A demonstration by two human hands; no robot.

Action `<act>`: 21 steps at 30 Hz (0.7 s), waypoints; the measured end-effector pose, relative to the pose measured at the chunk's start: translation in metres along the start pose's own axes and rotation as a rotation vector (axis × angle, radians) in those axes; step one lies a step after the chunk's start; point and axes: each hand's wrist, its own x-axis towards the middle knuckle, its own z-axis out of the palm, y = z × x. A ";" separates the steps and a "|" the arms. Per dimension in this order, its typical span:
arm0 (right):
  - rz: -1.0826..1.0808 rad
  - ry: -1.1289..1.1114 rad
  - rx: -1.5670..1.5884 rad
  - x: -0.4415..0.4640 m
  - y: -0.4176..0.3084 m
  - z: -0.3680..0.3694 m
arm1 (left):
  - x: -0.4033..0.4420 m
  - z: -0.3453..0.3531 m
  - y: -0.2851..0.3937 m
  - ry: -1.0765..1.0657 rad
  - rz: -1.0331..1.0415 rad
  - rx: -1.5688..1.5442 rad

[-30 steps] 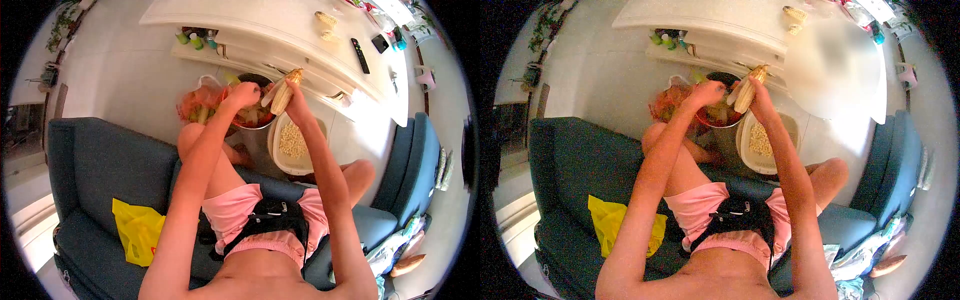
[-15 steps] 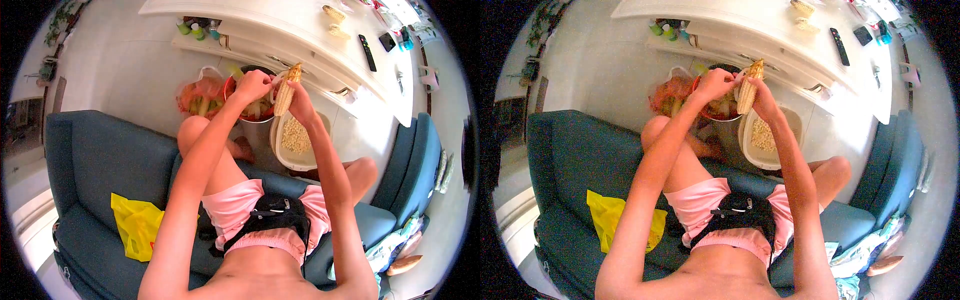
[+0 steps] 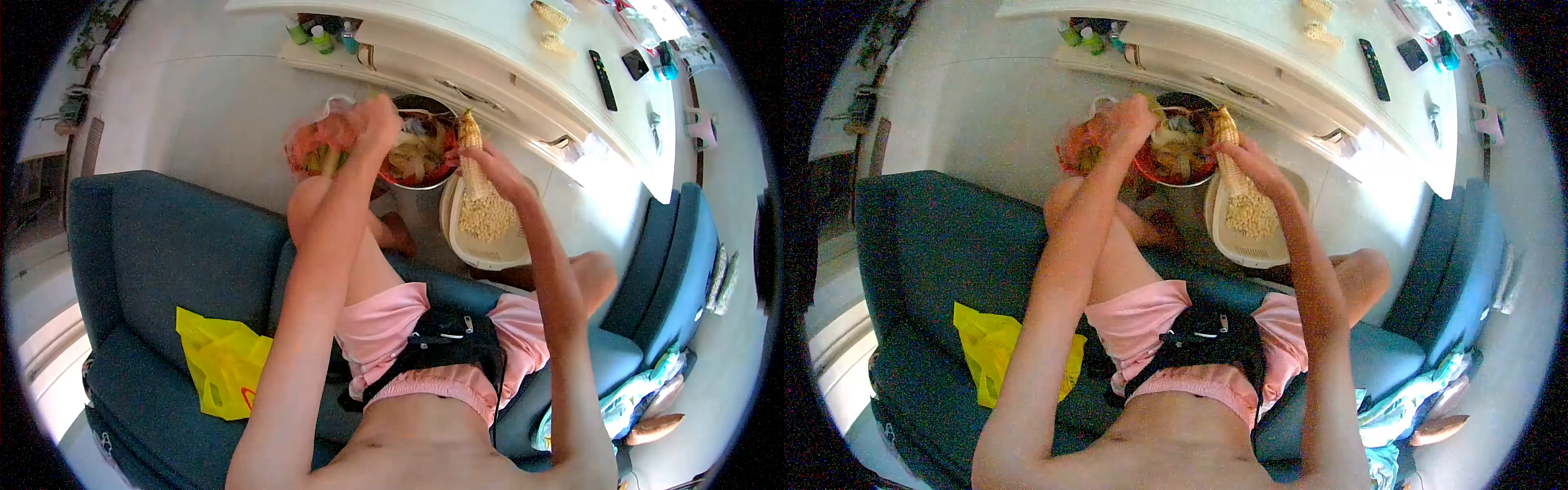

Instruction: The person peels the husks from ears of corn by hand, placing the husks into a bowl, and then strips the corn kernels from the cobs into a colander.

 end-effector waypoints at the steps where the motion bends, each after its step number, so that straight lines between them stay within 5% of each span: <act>1: 0.002 0.001 0.001 0.000 0.003 -0.002 | 0.001 -0.001 -0.003 -0.045 -0.004 0.019; 8: 0.014 0.012 -0.265 -0.017 0.001 -0.023 | -0.006 -0.018 -0.005 -0.035 -0.114 -0.004; 15: -0.006 0.053 -0.518 -0.016 0.003 -0.050 | 0.005 0.007 -0.004 -0.096 0.006 0.022; 21: 0.064 0.069 -0.476 -0.025 -0.013 -0.052 | -0.001 -0.006 -0.003 -0.104 0.025 0.043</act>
